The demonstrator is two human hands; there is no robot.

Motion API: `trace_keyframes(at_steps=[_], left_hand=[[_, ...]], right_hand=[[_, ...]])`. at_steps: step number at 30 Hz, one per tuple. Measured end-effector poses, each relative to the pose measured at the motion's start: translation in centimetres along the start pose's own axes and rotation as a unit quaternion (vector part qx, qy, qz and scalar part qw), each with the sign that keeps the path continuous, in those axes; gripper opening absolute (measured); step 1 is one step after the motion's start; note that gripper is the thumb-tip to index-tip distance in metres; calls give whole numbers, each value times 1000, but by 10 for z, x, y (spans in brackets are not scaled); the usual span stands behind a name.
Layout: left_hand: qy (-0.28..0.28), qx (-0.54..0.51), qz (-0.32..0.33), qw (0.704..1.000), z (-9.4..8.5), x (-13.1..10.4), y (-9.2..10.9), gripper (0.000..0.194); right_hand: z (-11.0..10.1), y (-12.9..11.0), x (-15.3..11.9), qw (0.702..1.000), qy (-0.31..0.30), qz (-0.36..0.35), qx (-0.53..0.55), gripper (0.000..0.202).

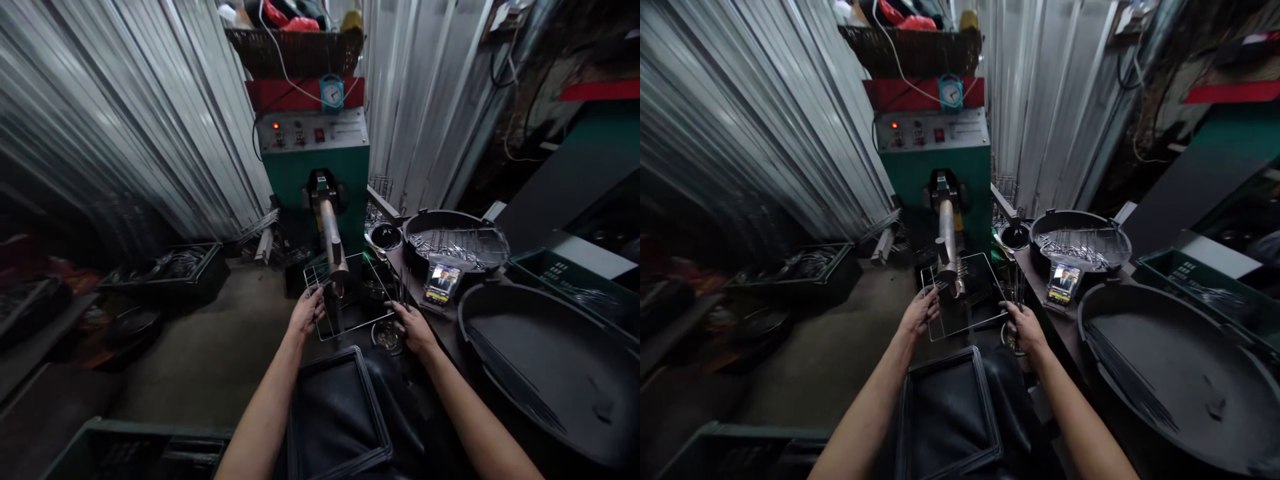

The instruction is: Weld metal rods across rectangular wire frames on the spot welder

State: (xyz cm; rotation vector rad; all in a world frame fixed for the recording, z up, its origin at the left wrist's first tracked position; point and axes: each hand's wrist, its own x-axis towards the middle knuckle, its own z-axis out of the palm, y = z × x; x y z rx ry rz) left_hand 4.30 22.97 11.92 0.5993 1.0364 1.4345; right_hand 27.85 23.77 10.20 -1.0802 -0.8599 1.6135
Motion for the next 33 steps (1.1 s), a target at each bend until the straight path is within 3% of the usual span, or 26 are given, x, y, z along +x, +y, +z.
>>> trace_keyframes(at_steps=[8,18,23,27,30,33], left_hand=[[5,-7,3,1000,8,60,11,32],[36,3,6,999,7,93,7,33],[43,5,12,999,9,95,4,36],[49,4,23,999,10,91,13,35],[48,8,29,998,8,74,21,32],[19,22,10,1000,1,39,22,30]], right_hand=[[11,-18,57,998,48,-20,25,32],[18,-29,86,998,61,-20,-5,25],[15,-29,94,997,77,-31,2,27],[8,-23,85,994,95,-39,29,29],[-3,-5,63,989,112,-5,95,23],[-15,22,31,985,102,53,129,14]])
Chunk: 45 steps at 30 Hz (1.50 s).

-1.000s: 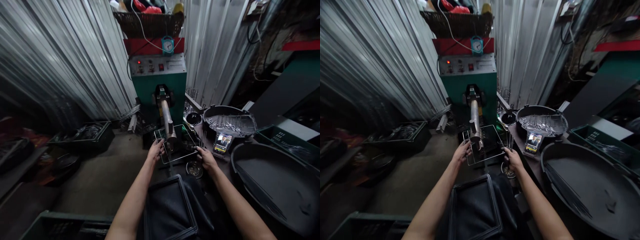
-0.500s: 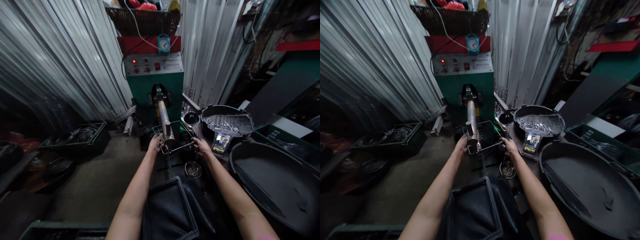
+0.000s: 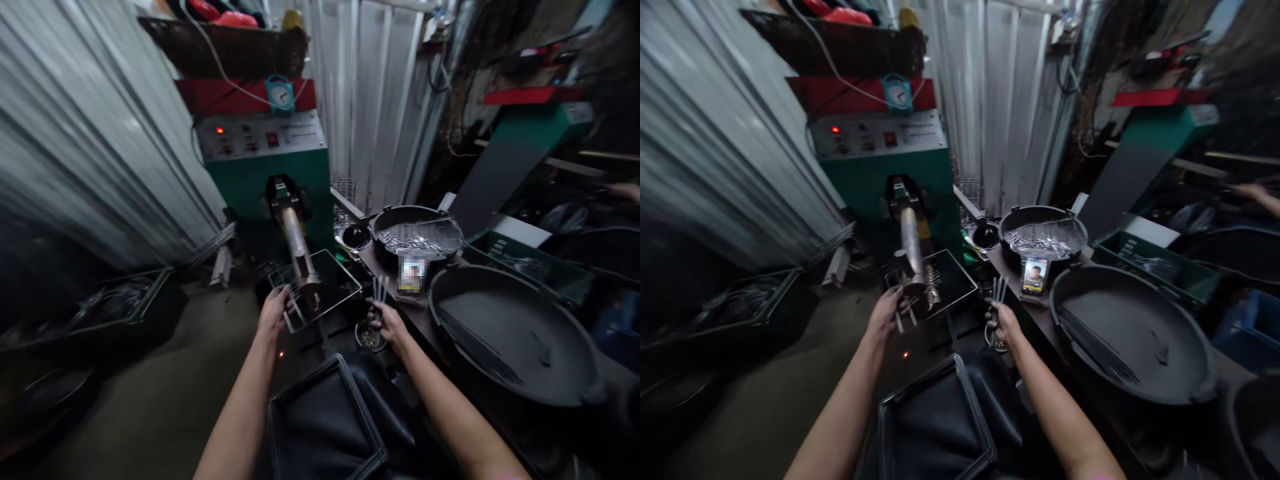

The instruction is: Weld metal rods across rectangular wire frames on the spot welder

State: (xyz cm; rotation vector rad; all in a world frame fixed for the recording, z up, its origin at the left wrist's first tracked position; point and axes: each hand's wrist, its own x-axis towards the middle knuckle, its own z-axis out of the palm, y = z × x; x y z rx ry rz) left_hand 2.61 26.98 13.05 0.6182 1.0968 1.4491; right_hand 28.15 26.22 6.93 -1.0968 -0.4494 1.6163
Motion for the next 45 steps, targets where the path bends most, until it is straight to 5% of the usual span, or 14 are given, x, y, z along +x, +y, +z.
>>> trace_keyframes(at_steps=[4,9,13,16,19,23,26,28,31,35,39,45], left_hand=[[-32,46,-51,997,-22,-53,-12,33],[-9,62,-115,991,-43,-104,-30,39],[8,47,-98,994,-51,-124,-30,38],[5,71,-77,994,-56,-131,-26,37],[-8,97,-60,993,-58,-138,-25,34],[-43,107,-47,992,-58,-150,-27,28],[-46,94,-55,993,-60,-153,-30,25],[-32,72,-52,996,-60,-150,-33,25],[-14,43,-39,998,-56,-144,-38,24],[-32,34,-32,998,-45,-140,-42,25],[-49,41,-27,998,-40,-142,-44,27],[-50,34,-34,998,-38,-142,-48,28]], right_hand=[[-21,21,-25,998,-28,61,19,11],[-30,14,-41,991,-95,79,47,19],[-32,16,-53,994,-112,4,1,26],[-39,33,-61,984,-68,-123,-112,26],[-53,59,-64,919,-27,-267,-288,27],[-70,77,-66,831,-17,-325,-452,28],[-60,60,-75,795,-48,-367,-480,22],[-41,38,-88,773,-129,-386,-487,19],[-7,12,-119,705,-279,-389,-522,30],[21,12,-153,592,-412,-319,-615,53],[24,24,-163,518,-426,-255,-697,63],[24,25,-160,495,-389,-236,-740,57]])
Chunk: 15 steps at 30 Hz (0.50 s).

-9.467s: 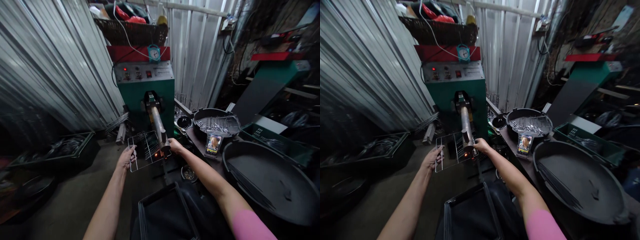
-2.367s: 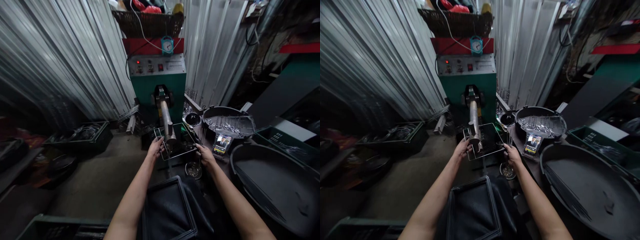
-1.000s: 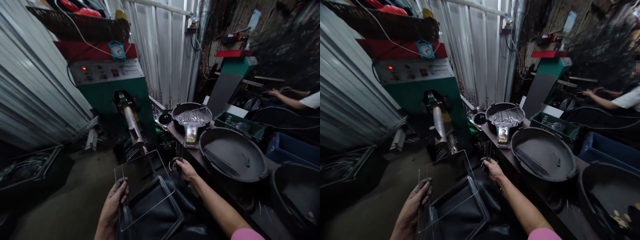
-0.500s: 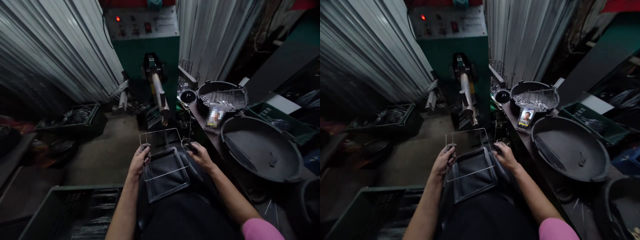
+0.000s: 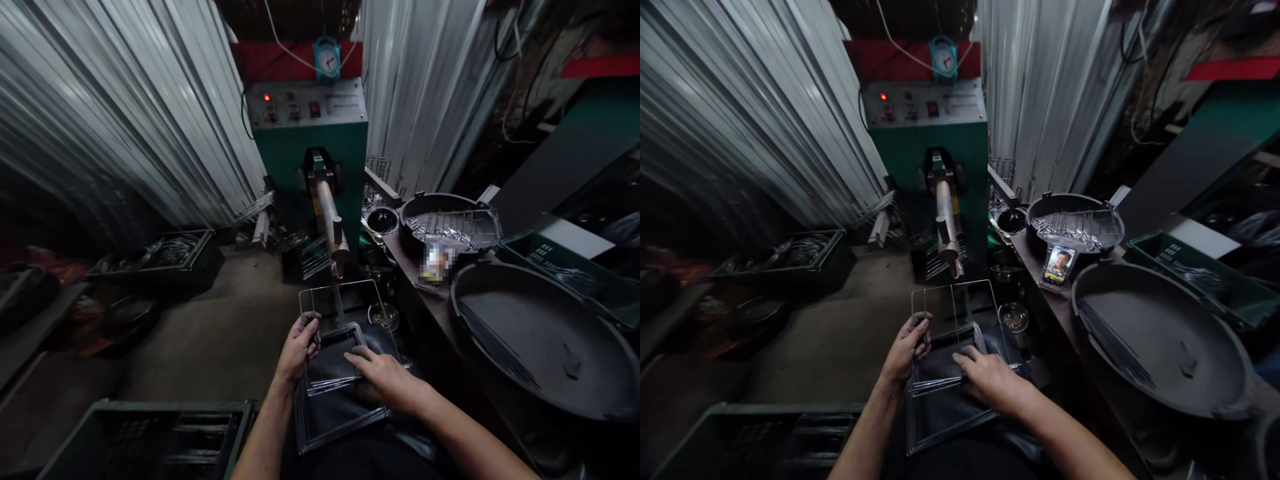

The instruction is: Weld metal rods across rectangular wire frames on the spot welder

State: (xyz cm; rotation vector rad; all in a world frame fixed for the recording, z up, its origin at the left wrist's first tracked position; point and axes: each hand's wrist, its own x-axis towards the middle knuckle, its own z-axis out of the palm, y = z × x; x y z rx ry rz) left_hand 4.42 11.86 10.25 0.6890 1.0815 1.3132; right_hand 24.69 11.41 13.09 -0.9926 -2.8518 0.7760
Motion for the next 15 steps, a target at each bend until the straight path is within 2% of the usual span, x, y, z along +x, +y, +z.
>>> trace_keyframes(at_steps=[6,15], left_hand=[[10,-2,-10,1000,3,3,0,30],[11,-21,-16,1000,6,12,0,30]], right_hand=[[-2,-4,0,999,5,27,-19,51],[-6,-1,4,996,25,18,-78,50]])
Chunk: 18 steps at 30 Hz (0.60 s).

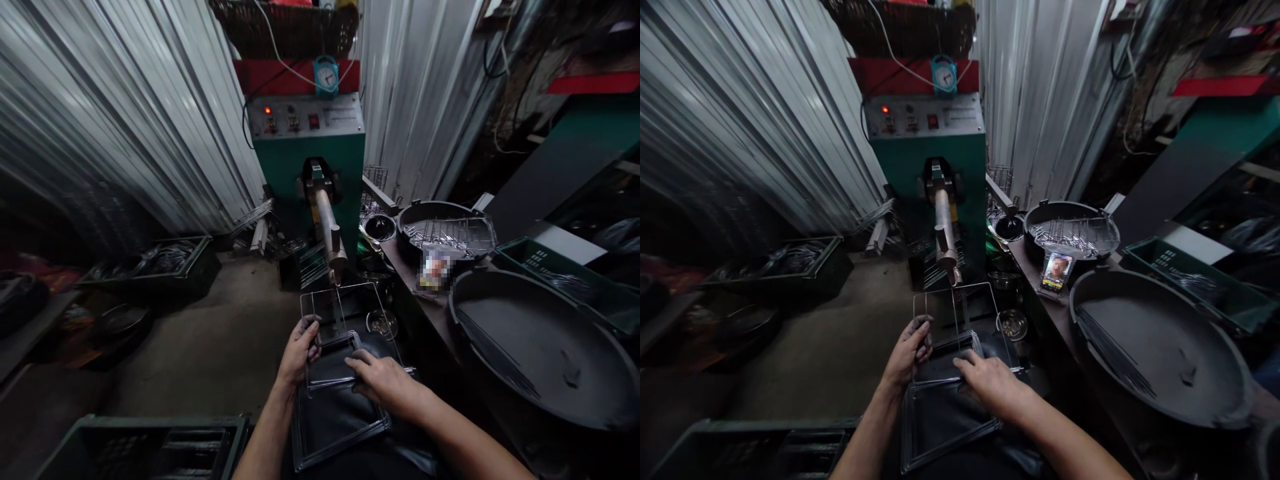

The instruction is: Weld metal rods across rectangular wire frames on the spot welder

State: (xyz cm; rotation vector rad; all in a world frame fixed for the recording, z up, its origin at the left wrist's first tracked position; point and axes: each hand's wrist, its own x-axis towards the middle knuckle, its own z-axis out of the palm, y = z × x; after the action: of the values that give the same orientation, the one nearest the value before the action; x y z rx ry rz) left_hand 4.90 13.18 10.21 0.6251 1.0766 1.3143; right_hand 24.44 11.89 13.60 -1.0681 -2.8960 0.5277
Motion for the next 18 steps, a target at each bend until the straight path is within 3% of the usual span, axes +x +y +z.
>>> trace_keyframes(at_steps=[9,18], left_hand=[[9,-8,-1,1000,3,7,2,32],[21,25,6,999,4,4,1,30]], right_hand=[[-11,2,6,1000,18,-15,-5,45],[0,10,4,1000,21,-17,15,48]])
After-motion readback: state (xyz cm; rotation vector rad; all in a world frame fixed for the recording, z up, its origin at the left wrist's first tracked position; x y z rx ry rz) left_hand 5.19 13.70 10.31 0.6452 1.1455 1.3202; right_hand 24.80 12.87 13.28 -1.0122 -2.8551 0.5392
